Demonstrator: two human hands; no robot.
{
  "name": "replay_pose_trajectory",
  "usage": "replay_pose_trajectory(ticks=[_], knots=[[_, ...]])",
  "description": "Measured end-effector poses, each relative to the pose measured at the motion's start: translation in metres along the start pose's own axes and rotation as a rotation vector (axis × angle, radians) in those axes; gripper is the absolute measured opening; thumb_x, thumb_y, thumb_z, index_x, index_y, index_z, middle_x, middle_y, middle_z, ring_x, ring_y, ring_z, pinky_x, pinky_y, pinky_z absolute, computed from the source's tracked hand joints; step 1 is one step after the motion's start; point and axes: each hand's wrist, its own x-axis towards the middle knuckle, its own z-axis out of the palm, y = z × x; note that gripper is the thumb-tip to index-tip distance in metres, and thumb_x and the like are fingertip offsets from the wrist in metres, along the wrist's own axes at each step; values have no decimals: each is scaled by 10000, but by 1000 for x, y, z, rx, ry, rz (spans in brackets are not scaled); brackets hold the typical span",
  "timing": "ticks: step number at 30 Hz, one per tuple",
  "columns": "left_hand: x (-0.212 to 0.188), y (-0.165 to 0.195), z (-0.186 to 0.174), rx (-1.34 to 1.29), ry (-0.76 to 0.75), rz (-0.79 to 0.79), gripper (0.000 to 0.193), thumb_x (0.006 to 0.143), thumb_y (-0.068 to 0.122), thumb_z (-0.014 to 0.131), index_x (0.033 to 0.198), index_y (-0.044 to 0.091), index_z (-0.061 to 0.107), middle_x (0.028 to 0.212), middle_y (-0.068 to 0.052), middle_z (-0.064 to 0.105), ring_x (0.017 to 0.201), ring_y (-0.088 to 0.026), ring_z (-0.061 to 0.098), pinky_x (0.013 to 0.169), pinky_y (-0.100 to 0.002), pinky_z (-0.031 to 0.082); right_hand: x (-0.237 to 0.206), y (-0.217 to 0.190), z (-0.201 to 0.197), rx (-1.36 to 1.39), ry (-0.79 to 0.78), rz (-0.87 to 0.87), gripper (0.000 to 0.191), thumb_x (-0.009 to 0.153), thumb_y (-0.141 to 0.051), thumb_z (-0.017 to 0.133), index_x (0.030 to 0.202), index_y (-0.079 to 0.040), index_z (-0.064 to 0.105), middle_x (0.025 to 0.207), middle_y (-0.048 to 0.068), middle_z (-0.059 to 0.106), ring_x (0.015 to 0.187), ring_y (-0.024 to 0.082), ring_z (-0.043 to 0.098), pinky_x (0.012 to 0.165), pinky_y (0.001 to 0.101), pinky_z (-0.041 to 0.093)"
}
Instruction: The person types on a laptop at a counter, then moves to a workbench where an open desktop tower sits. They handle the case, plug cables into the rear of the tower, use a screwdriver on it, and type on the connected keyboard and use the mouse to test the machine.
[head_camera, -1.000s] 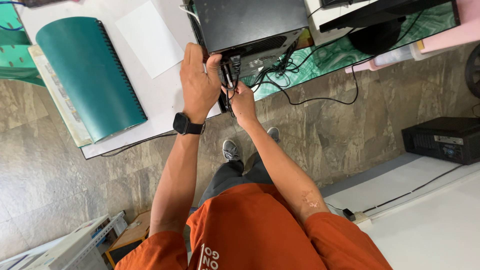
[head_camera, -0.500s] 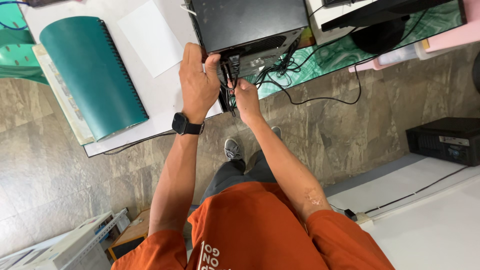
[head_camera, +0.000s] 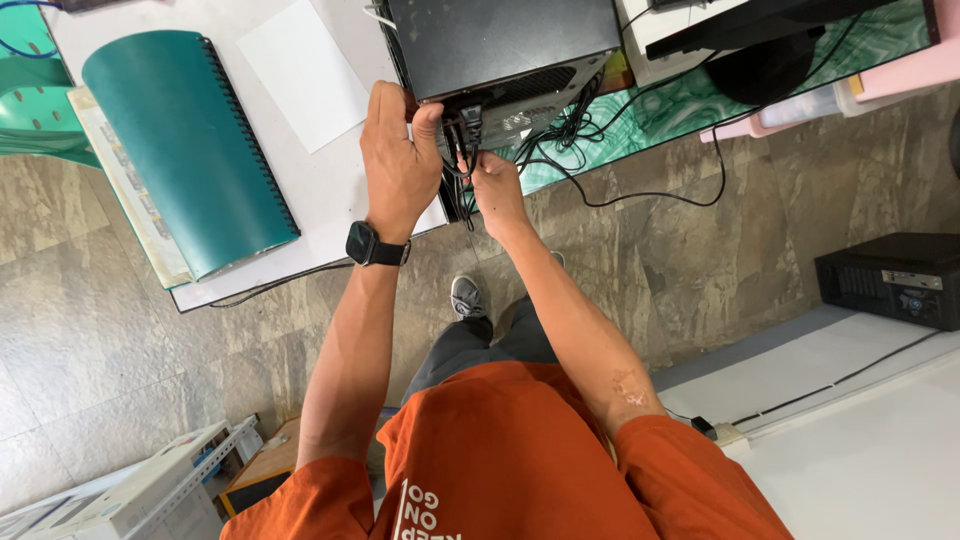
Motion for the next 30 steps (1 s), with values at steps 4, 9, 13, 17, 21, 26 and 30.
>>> replay_pose_trajectory(ticks=[4,9,13,17,21,26,30], knots=[[-1,-4,2,1,-3,-7,493,1134,425,507,951,-31,459,912,-174,474,775,-361,488,694,-447,428,1,-1,-3,-55,3,34,216,951,-225,741,836,-49,690,743,-52,563,692,67,431,631,248,321],[1,-8,-3,-45,-47,-104,448,1101,411,606,999,-12,498,908,-148,530,802,-319,541,734,-408,465,0,-7,-2,-132,-12,26,259,957,-248,733,829,-27,684,740,-23,592,695,73,466,638,251,334],[8,8,-20,-290,-17,-181,430,959,296,773,1153,7,520,1016,-115,577,886,-268,639,788,-369,508,-6,-15,-16,-182,-79,28,231,925,-240,719,995,-21,696,872,-22,696,784,72,584,721,243,454],[13,48,-36,-134,193,118,418,990,163,782,1275,41,502,1187,-125,509,1120,-290,551,970,-392,468,-5,-22,-54,-312,-102,32,298,944,-234,710,1139,-9,695,860,14,690,797,100,612,710,269,471],[26,94,-34,155,78,270,285,946,121,796,1167,102,618,1210,-71,590,1282,-254,556,1050,-426,406,11,-21,-94,-272,4,-35,255,941,-182,708,1082,29,700,894,19,710,808,102,641,745,262,509],[47,143,2,374,-163,262,253,970,205,798,1177,110,689,1325,-59,609,1377,-276,516,1119,-496,329,39,-26,-129,-382,109,-106,254,938,-169,716,1101,25,696,929,27,701,822,96,607,737,272,502],[56,169,40,482,-249,172,382,921,250,776,1237,60,677,1376,-163,576,1382,-355,450,1108,-574,292,56,-34,-152,-575,59,-186,246,911,-180,717,1083,-6,692,966,67,724,869,163,664,794,317,541]])
